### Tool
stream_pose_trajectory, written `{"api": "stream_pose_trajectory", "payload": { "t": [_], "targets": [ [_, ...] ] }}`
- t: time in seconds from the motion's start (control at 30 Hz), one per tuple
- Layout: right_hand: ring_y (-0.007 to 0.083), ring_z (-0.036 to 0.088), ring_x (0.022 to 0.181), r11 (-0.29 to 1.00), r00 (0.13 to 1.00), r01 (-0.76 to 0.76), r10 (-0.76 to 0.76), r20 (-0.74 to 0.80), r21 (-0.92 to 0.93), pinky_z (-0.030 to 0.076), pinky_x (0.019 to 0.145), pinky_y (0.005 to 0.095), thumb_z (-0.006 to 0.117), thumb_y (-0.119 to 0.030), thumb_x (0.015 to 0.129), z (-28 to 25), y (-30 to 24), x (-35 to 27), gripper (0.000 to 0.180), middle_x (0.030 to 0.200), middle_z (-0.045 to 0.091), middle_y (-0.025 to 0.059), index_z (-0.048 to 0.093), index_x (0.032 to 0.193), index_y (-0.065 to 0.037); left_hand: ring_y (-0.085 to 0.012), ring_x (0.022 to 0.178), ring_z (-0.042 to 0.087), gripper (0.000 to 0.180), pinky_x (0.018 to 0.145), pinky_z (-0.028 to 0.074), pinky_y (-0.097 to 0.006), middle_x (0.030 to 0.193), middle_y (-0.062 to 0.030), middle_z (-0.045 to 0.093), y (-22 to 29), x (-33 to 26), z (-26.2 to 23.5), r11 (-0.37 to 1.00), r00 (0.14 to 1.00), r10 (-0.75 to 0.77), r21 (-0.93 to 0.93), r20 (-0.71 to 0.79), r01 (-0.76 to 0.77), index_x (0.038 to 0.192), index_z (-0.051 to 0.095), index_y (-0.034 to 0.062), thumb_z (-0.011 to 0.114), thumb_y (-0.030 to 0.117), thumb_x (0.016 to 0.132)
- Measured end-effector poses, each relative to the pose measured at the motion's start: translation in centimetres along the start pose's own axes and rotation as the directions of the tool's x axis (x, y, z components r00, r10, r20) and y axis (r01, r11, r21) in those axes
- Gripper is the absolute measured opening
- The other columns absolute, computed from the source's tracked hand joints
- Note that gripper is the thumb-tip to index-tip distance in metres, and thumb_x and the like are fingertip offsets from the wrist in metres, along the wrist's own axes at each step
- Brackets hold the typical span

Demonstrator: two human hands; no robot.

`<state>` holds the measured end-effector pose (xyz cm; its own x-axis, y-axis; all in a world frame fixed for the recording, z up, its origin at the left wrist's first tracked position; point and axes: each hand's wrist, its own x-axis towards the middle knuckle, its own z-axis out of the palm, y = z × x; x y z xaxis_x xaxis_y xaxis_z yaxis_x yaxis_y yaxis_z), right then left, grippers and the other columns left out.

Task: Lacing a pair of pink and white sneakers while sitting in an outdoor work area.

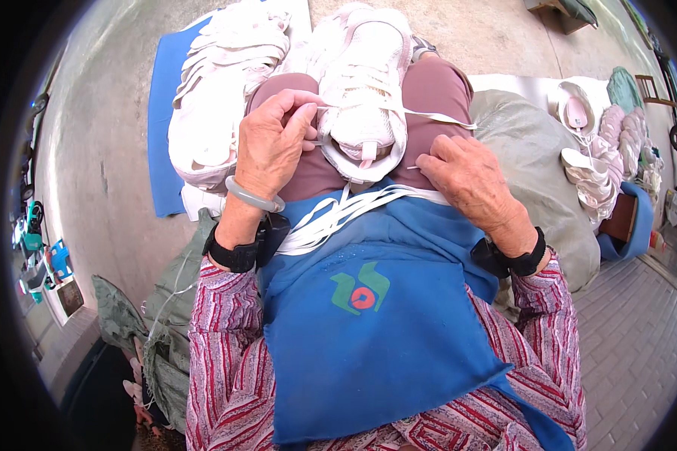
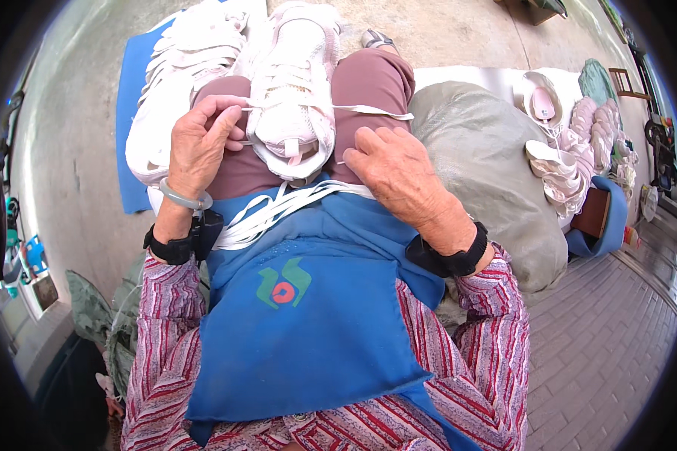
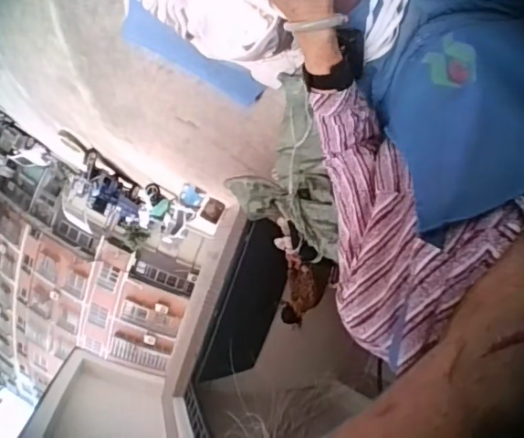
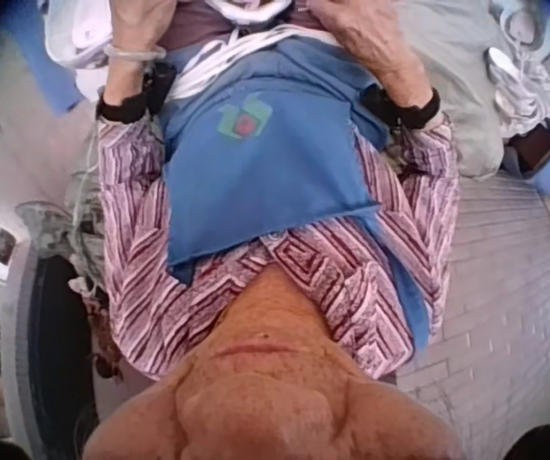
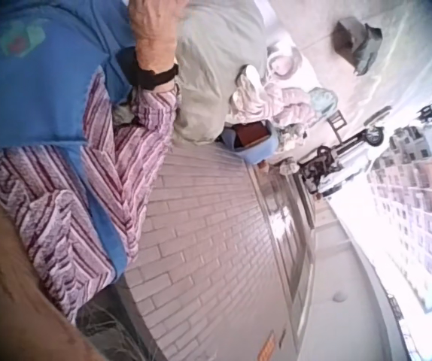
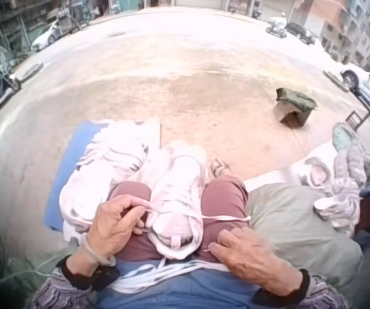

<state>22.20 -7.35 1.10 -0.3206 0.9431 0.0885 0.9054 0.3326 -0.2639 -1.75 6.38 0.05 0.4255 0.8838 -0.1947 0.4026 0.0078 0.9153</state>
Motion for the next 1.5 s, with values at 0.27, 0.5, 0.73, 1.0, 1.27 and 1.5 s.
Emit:
{"api": "stream_pose_trajectory", "payload": {
  "t": [0.27,0.5,0.73,1.0,1.27,1.5],
  "targets": [
    [0.0306,0.059,0.077,0.906,0.947,-0.222,0.289,-0.143,0.361,0.049,0.069,0.0384,0.060,-0.010,0.087,0.5,0.3,1.8,0.005,0.085,0.053,0.0096,0.059,0.090,-0.007,-0.0071,0.073,0.063,0.013,0.063,0.055,-0.019,0.084,-0.0029,0.067,-0.2,0.7,0.0,0.968,0.998,-0.067,-0.241,-0.002,0.064,0.101,0.066,0.0007,0.063,0.008,0.091],
    [0.0325,0.060,0.079,0.898,0.891,-0.214,0.340,-0.299,0.385,0.049,0.071,0.0397,0.061,-0.010,0.087,2.1,1.3,4.9,0.008,0.088,0.056,0.0120,0.060,0.092,-0.004,-0.0069,0.074,0.062,0.009,0.067,0.053,-0.019,0.085,-0.0030,0.066,-0.5,1.6,0.4,0.962,0.997,0.020,-0.272,-0.073,-0.039,0.095,0.063,0.0003,0.067,0.002,0.087],
    [0.0336,0.059,0.079,0.906,0.935,-0.171,0.274,-0.227,0.386,0.048,0.071,0.0406,0.059,-0.009,0.087,1.8,1.1,4.7,0.007,0.083,0.055,0.0134,0.060,0.091,-0.003,-0.0074,0.080,0.063,0.011,0.074,0.051,-0.019,0.088,-0.0034,0.067,0.4,1.6,0.0,0.990,0.999,0.013,-0.142,-0.038,-0.018,0.093,0.061,0.0005,0.069,0.001,0.085],
    [0.0384,0.059,0.079,0.891,0.960,-0.200,0.261,-0.099,0.407,0.047,0.072,0.0451,0.057,-0.014,0.088,0.7,1.4,6.2,0.014,0.081,0.059,0.0187,0.061,0.088,0.000,-0.0061,0.070,0.061,0.011,0.063,0.050,-0.019,0.078,-0.0025,0.065,-0.3,2.1,-0.2,0.995,0.992,0.080,-0.057,-0.102,-0.086,0.084,0.060,0.0005,0.071,0.000,0.080],
    [0.0395,0.061,0.078,0.862,0.925,-0.292,0.365,-0.107,0.414,0.048,0.072,0.0451,0.059,-0.018,0.088,1.5,-0.3,6.2,0.019,0.082,0.061,0.0200,0.062,0.087,0.001,-0.0065,0.077,0.061,0.015,0.072,0.051,-0.019,0.084,-0.0031,0.065,0.8,2.1,-0.6,0.999,1.000,0.017,-0.041,-0.016,-0.018,0.083,0.057,0.0035,0.071,-0.001,0.082],
    [0.0328,0.061,0.078,0.844,0.876,-0.396,0.466,-0.127,0.361,0.048,0.070,0.0431,0.072,-0.028,0.080,0.6,-2.0,4.9,0.030,0.087,0.058,0.0134,0.060,0.093,-0.003,-0.0058,0.077,0.060,0.017,0.071,0.051,-0.019,0.082,-0.0021,0.064,0.7,2.5,-0.5,0.998,1.000,0.000,-0.060,-0.018,-0.002,0.082,0.055,0.0036,0.071,0.000,0.082]
  ]
}}
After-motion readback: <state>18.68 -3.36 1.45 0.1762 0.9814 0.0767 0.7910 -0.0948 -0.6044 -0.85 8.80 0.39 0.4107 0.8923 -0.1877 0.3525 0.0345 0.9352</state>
